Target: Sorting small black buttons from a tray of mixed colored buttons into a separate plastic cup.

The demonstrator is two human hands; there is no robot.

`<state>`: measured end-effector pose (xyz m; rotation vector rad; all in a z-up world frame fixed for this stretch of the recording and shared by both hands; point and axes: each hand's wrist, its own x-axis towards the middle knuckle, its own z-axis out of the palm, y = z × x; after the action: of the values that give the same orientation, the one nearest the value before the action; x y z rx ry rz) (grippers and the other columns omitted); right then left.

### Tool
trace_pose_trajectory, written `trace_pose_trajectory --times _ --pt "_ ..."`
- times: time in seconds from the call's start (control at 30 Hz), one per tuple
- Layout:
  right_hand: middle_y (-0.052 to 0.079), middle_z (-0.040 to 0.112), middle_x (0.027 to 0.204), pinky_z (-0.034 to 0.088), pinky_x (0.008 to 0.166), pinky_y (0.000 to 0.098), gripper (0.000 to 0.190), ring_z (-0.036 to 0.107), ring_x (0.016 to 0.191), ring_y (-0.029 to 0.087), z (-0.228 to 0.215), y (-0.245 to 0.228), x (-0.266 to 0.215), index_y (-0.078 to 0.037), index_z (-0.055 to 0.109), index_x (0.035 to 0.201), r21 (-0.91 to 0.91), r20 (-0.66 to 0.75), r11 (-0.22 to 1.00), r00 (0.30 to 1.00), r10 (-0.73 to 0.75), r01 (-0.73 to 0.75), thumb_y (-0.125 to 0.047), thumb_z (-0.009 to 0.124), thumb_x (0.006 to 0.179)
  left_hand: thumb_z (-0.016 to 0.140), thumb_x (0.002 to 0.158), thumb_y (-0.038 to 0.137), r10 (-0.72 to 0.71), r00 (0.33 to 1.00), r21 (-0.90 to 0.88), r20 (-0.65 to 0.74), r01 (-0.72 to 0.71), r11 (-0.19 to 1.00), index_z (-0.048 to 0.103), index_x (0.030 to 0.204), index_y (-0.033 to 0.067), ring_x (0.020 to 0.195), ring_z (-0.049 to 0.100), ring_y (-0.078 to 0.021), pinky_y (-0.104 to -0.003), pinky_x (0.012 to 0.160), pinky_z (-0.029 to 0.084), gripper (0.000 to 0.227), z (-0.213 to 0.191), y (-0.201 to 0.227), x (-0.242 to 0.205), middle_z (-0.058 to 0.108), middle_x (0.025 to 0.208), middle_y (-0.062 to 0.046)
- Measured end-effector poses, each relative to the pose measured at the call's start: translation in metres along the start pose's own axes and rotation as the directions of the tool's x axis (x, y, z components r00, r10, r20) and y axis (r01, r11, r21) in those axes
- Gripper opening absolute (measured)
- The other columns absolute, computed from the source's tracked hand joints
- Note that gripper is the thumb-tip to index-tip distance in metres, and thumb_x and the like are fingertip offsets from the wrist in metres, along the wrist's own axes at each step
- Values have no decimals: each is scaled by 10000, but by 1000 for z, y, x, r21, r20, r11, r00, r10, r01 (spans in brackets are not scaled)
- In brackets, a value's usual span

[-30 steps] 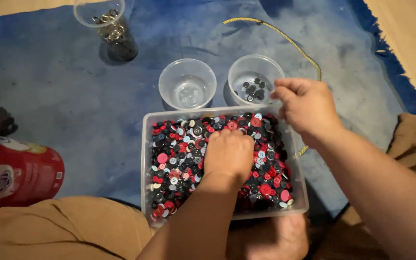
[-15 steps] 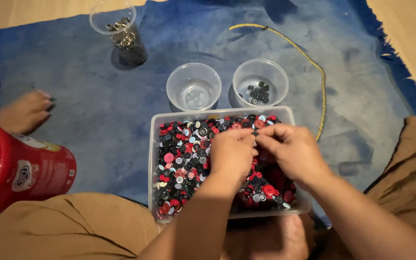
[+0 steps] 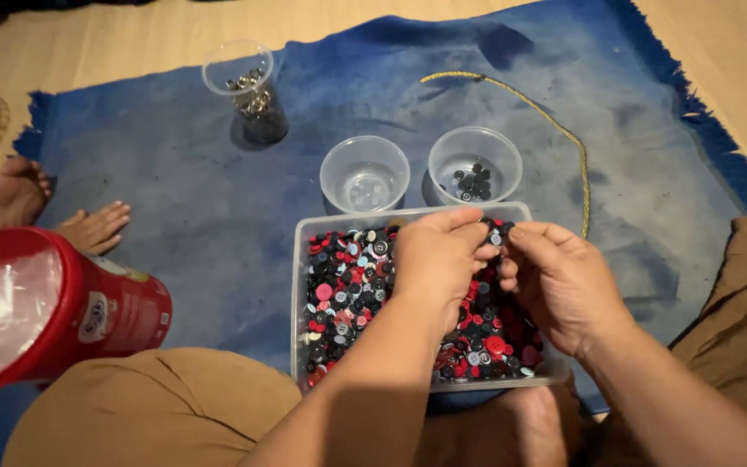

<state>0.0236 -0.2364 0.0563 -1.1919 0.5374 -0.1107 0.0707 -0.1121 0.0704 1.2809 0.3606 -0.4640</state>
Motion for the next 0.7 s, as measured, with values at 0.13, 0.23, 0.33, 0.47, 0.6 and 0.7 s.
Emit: trace_pose_trajectory --times 0.13,0.23,0.33,0.47,0.6,0.7 --pt "109 683 785 551 548 230 64 614 629 136 0 -1 -1 -55 683 991 38 -3 998 999 -42 42 -114 685 966 674 904 83 11 1000 43 12 -11 999 681 1279 -5 710 750 -162 -174 558 567 385 4 2 3 753 1012 -136" --pt "110 690 769 565 535 251 75 625 610 159 0 -1 -4 -19 679 973 -8 -19 999 999 -50 50 -84 707 946 687 893 85 26 1000 95 7 -27 995 709 1236 4 715 759 -167 -172 534 561 353 4 -8 11 761 998 -136" --pt "134 701 753 577 518 274 94 657 578 169 -1 3 -4 9 691 964 -107 -31 993 998 -53 49 -79 711 941 718 891 122 27 1000 131 -15 -24 991 714 1235 35 695 762 -179 -190 506 558 355 0 -12 8 767 992 -121" --pt "153 673 719 596 538 311 92 662 591 206 -3 11 -5 44 711 933 -219 -10 973 997 -72 68 -47 721 926 733 858 160 98 995 464 -22 -77 883 794 1073 140 620 758 -166 -213 496 574 224 -7 -9 4 770 767 -53" --pt "121 659 713 615 532 303 89 670 591 188 1 22 -6 28 698 929 -153 -20 988 999 -37 34 -60 701 942 737 844 314 127 975 614 -180 11 789 822 965 338 693 760 -92 -232 626 602 149 -10 -12 4 756 689 105" --pt "162 648 676 619 515 327 101 660 571 213 6 34 -16 56 712 910 -156 -14 988 1000 12 -14 -43 721 924 720 840 294 125 961 631 -248 62 774 830 929 350 617 745 -104 -248 546 613 152 -17 -37 16 765 714 90"
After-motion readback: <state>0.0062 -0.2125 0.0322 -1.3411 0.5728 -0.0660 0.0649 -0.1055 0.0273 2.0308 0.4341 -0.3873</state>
